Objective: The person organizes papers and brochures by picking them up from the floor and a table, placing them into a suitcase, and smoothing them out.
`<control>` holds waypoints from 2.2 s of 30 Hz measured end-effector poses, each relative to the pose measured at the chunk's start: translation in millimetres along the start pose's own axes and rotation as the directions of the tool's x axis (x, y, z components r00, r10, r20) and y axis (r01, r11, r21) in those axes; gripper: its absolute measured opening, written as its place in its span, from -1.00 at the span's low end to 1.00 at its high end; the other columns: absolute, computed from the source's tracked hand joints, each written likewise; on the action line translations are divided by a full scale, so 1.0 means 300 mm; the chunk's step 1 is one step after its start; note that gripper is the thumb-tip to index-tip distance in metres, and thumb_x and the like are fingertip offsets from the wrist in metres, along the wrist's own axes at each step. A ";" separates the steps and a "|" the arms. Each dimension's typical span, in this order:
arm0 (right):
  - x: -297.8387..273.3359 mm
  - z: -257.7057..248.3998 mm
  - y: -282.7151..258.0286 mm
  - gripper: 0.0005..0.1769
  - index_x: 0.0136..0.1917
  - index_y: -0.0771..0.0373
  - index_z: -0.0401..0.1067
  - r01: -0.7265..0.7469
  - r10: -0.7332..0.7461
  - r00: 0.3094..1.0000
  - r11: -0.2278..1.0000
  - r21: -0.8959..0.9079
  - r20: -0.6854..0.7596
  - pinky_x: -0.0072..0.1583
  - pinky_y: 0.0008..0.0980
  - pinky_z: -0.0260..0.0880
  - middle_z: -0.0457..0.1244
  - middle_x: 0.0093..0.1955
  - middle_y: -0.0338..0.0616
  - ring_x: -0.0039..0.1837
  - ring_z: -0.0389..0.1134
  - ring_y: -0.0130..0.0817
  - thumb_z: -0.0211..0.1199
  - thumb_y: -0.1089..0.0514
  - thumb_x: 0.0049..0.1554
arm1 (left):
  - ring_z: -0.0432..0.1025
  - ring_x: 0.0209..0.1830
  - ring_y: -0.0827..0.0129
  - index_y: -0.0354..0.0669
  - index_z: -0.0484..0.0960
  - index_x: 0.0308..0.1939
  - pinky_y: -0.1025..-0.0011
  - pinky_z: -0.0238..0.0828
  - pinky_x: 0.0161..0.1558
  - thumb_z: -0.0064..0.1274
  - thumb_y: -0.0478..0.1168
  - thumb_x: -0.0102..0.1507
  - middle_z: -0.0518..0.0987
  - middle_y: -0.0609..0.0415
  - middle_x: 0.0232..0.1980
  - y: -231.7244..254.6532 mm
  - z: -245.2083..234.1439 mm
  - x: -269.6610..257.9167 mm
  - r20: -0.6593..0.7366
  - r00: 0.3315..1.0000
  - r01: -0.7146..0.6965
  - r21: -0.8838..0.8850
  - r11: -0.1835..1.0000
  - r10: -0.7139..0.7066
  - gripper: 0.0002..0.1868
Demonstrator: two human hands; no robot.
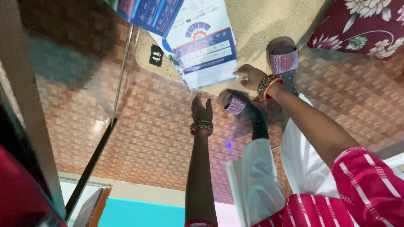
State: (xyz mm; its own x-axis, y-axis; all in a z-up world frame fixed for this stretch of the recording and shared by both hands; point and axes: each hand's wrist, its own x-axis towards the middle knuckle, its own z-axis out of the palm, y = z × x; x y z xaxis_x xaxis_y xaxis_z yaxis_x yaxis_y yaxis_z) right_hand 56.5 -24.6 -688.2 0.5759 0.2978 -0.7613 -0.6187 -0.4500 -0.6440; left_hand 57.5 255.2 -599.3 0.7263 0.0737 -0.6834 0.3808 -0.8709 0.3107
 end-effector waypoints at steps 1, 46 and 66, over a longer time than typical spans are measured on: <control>-0.019 -0.036 0.012 -0.44 0.36 0.04 0.43 0.002 -0.002 1.000 1.000 -0.001 -0.009 0.29 -0.25 0.41 0.23 0.33 -0.02 0.25 0.40 -0.09 0.18 0.19 0.06 | 0.31 0.38 -0.02 -0.03 0.42 0.35 0.02 0.26 0.29 0.11 -0.04 0.31 0.45 -0.08 0.37 -0.012 0.016 0.002 -0.019 1.000 0.000 0.002 1.000 0.000 -0.46; -1.229 -0.600 -0.939 -0.51 0.27 0.20 0.45 0.286 -0.410 0.890 0.843 -0.456 -0.198 0.08 -0.12 0.41 0.38 0.02 -0.01 0.03 0.40 -0.09 0.21 0.24 0.04 | 0.46 0.23 0.12 -0.13 0.15 0.48 0.28 0.44 0.18 0.20 -0.05 0.16 0.41 -0.13 0.37 0.689 -0.437 -0.833 -0.018 0.966 0.203 -0.576 0.792 -0.260 -0.13; -2.477 -0.711 -2.093 -0.68 0.04 0.04 0.50 0.397 -0.887 0.361 -0.134 -0.908 0.289 0.44 0.03 0.09 0.30 0.03 -0.29 0.12 0.34 -0.31 0.22 0.21 -0.01 | 0.53 -0.33 -0.21 -0.09 0.64 0.17 0.01 0.44 -0.32 0.13 -0.18 0.28 0.60 -0.31 -0.38 1.435 -1.240 -1.743 -0.642 0.695 -0.558 -0.201 0.805 0.322 -0.63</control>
State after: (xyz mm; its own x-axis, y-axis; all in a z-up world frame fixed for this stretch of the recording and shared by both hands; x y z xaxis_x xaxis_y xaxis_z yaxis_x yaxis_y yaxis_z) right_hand 131.0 -143.0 298.1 0.6025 0.7495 0.2744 0.7966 -0.5861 -0.1482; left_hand 54.4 22.3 137.7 0.9953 0.0829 0.0493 0.0159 -0.6445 0.7644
